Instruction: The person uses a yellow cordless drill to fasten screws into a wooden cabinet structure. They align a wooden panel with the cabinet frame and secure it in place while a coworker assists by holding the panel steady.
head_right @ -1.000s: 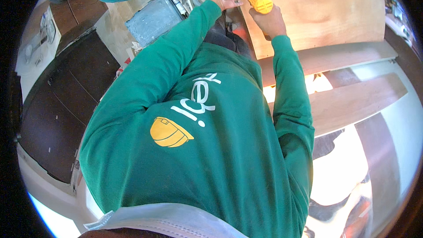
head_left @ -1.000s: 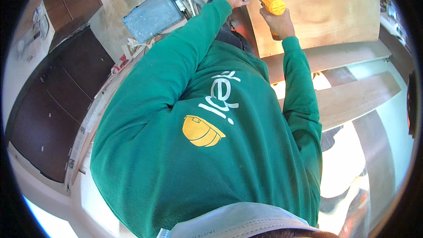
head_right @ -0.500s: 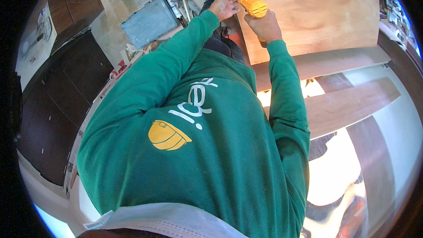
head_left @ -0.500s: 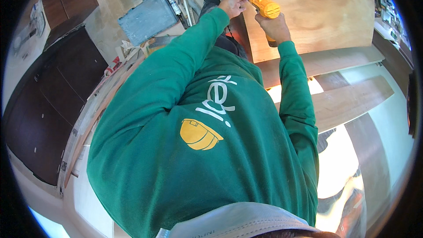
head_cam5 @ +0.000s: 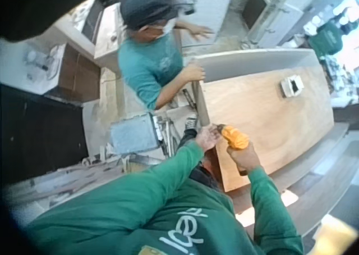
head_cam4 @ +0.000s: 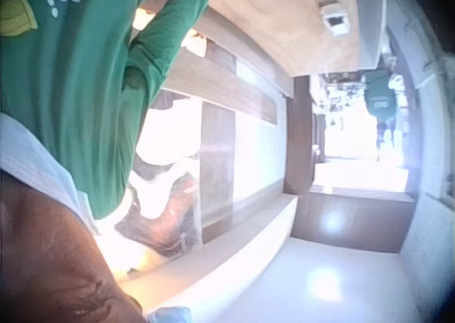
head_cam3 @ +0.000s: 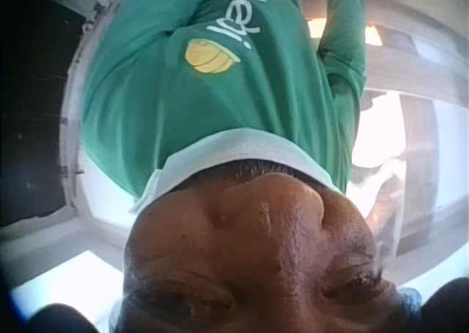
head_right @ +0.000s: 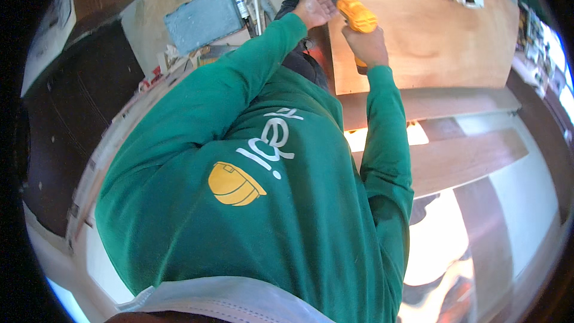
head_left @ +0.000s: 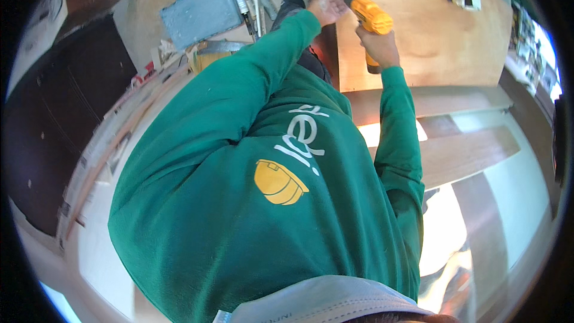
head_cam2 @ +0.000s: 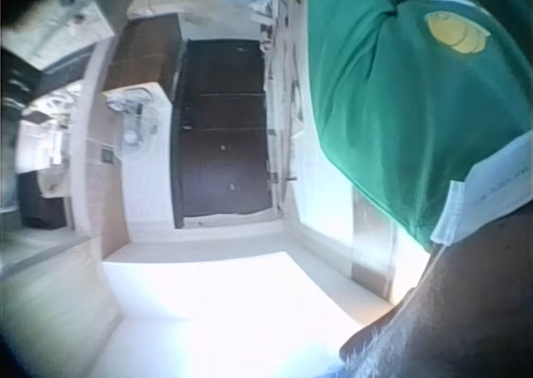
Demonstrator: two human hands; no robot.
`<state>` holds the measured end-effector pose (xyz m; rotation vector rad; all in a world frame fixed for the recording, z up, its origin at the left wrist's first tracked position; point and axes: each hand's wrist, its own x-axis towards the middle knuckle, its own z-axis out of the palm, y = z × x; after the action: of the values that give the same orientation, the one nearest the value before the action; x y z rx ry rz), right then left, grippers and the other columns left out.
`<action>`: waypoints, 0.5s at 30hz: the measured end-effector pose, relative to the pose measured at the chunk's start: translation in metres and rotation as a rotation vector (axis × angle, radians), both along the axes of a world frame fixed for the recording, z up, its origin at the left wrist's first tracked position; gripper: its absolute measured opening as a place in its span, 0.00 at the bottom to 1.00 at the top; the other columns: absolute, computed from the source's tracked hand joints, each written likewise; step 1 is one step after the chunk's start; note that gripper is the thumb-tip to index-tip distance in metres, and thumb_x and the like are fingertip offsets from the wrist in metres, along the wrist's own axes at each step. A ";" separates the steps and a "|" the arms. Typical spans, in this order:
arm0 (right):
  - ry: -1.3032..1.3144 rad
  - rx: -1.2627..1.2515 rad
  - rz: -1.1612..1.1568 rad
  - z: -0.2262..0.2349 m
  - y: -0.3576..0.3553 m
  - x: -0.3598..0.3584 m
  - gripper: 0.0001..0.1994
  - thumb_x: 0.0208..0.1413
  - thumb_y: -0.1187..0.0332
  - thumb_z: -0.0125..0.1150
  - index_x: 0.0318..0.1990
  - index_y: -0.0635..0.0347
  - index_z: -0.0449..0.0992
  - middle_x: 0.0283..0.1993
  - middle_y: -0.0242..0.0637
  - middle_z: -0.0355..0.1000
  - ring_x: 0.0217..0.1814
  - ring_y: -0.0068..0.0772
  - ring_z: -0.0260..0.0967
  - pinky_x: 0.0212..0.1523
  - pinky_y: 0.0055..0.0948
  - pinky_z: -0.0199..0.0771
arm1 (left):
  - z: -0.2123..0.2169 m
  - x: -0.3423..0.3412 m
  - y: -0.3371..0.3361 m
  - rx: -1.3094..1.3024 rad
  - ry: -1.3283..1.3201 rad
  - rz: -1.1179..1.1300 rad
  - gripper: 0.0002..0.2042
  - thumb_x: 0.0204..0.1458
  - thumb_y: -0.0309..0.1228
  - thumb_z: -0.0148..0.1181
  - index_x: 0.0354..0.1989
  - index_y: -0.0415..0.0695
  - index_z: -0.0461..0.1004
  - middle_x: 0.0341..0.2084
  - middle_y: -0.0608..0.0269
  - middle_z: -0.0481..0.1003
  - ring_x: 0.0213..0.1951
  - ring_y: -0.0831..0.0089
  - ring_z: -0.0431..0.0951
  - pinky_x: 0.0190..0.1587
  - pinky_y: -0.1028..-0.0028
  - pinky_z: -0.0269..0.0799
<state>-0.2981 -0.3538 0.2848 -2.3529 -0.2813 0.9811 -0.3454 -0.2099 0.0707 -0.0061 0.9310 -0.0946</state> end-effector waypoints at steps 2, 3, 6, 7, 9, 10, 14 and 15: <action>0.071 -0.044 -0.036 0.009 0.006 0.001 0.17 0.56 0.63 0.65 0.50 0.62 0.82 0.38 0.43 0.83 0.40 0.39 0.83 0.43 0.40 0.82 | 0.005 0.000 0.000 -0.038 0.008 0.028 0.19 0.73 0.41 0.41 0.54 0.38 0.72 0.53 0.50 0.73 0.60 0.49 0.73 0.71 0.46 0.66; 0.106 -0.074 -0.058 0.013 0.010 0.001 0.16 0.57 0.64 0.65 0.50 0.62 0.82 0.37 0.41 0.82 0.38 0.36 0.83 0.41 0.39 0.82 | 0.014 -0.002 -0.001 -0.036 0.009 0.006 0.20 0.73 0.41 0.39 0.55 0.38 0.72 0.52 0.49 0.74 0.58 0.49 0.74 0.70 0.46 0.67; 0.120 -0.054 -0.067 0.017 0.020 0.003 0.16 0.58 0.65 0.65 0.51 0.64 0.81 0.35 0.37 0.80 0.32 0.28 0.80 0.37 0.35 0.80 | 0.018 -0.010 -0.004 -0.085 0.005 0.017 0.20 0.74 0.39 0.40 0.58 0.35 0.71 0.50 0.50 0.77 0.56 0.47 0.78 0.66 0.47 0.73; 0.111 -0.051 -0.051 0.018 0.024 0.005 0.16 0.58 0.65 0.65 0.51 0.64 0.81 0.35 0.37 0.80 0.32 0.28 0.79 0.37 0.35 0.80 | 0.018 -0.013 -0.005 -0.118 0.016 0.019 0.19 0.73 0.37 0.42 0.59 0.34 0.71 0.51 0.49 0.77 0.57 0.46 0.78 0.64 0.47 0.75; 0.087 -0.042 -0.024 0.021 0.034 0.011 0.17 0.57 0.65 0.65 0.51 0.64 0.80 0.35 0.38 0.80 0.30 0.29 0.78 0.36 0.34 0.80 | 0.030 -0.019 -0.007 0.086 0.178 -0.044 0.19 0.71 0.35 0.51 0.62 0.33 0.70 0.54 0.47 0.77 0.58 0.47 0.79 0.63 0.51 0.77; 0.070 -0.081 -0.007 0.027 0.041 0.012 0.16 0.57 0.66 0.64 0.51 0.65 0.79 0.36 0.38 0.80 0.29 0.29 0.78 0.36 0.33 0.81 | 0.035 -0.019 -0.008 0.186 0.256 -0.084 0.21 0.69 0.34 0.56 0.64 0.32 0.69 0.56 0.46 0.77 0.59 0.48 0.79 0.62 0.53 0.78; 0.035 -0.158 0.077 0.028 0.053 0.020 0.15 0.57 0.68 0.64 0.50 0.65 0.79 0.37 0.38 0.80 0.29 0.30 0.78 0.35 0.32 0.81 | -0.032 -0.021 -0.033 0.924 0.184 -0.266 0.33 0.59 0.33 0.71 0.69 0.31 0.66 0.61 0.43 0.76 0.57 0.54 0.82 0.60 0.62 0.79; 0.044 -0.126 0.038 0.026 0.044 0.019 0.15 0.56 0.68 0.63 0.49 0.65 0.79 0.37 0.38 0.80 0.29 0.30 0.78 0.35 0.32 0.81 | -0.020 -0.024 -0.028 1.069 0.157 -0.348 0.35 0.58 0.34 0.72 0.70 0.31 0.65 0.61 0.43 0.76 0.56 0.55 0.82 0.59 0.64 0.79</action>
<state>-0.2788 -0.3094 0.3112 -2.4437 -0.2546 1.0960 -0.3694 -0.2381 0.0509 1.1521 1.0381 0.0930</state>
